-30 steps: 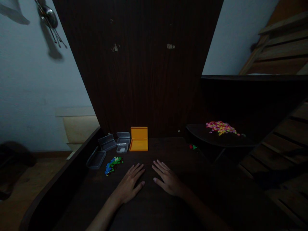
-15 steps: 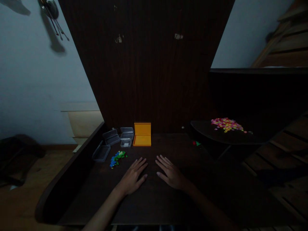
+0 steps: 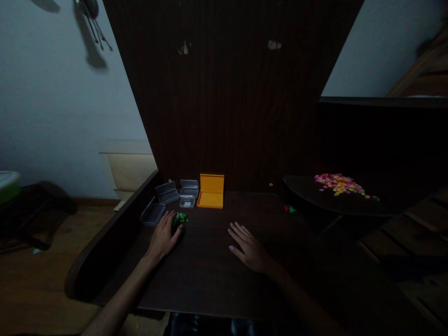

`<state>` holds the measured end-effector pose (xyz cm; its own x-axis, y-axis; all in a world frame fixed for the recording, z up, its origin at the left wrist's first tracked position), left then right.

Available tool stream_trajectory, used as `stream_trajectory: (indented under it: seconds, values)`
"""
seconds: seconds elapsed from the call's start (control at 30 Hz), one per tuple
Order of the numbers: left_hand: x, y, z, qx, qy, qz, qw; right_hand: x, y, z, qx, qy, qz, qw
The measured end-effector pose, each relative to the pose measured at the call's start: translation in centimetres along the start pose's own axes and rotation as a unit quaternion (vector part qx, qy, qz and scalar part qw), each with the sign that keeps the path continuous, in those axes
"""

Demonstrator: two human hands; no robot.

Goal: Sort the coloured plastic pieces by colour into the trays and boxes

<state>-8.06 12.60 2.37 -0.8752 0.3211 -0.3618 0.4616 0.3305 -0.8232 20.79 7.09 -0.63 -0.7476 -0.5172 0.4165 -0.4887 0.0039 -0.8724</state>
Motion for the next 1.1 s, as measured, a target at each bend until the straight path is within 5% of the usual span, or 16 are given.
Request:
stream_trajectory:
  seconds: [0.17,0.3,0.7,1.1]
  values:
    - [2.3,1.9,-0.9,0.059,-0.051,0.005,0.997,0.0,0.0,0.0,0.005,0.005,0.0,1.0]
    - [2.0,2.9,-1.5,0.107,-0.048,0.009,0.993,0.1,0.0,-0.1,0.014,0.008,0.007,1.0]
    - [-5.3,5.2,-2.3,0.143,0.071,0.057,0.986,-0.1,0.1,0.1,-0.012,-0.014,0.024,1.0]
    - [-12.8,7.5,-0.5,0.177,0.16,0.106,0.965,-0.3,0.3,0.3,-0.052,-0.041,0.04,0.997]
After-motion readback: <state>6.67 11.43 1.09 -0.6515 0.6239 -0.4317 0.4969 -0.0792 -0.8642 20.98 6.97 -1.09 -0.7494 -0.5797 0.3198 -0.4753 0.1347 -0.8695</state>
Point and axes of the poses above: each hand's wrist, its own z-axis away from the middle knuckle, its own y-axis out of the palm, x = y × z, the point moved 9 cm from there along -z, towards the middle knuckle, and after that the axes turned 4 degrees about -x, right-handed, at the moved point
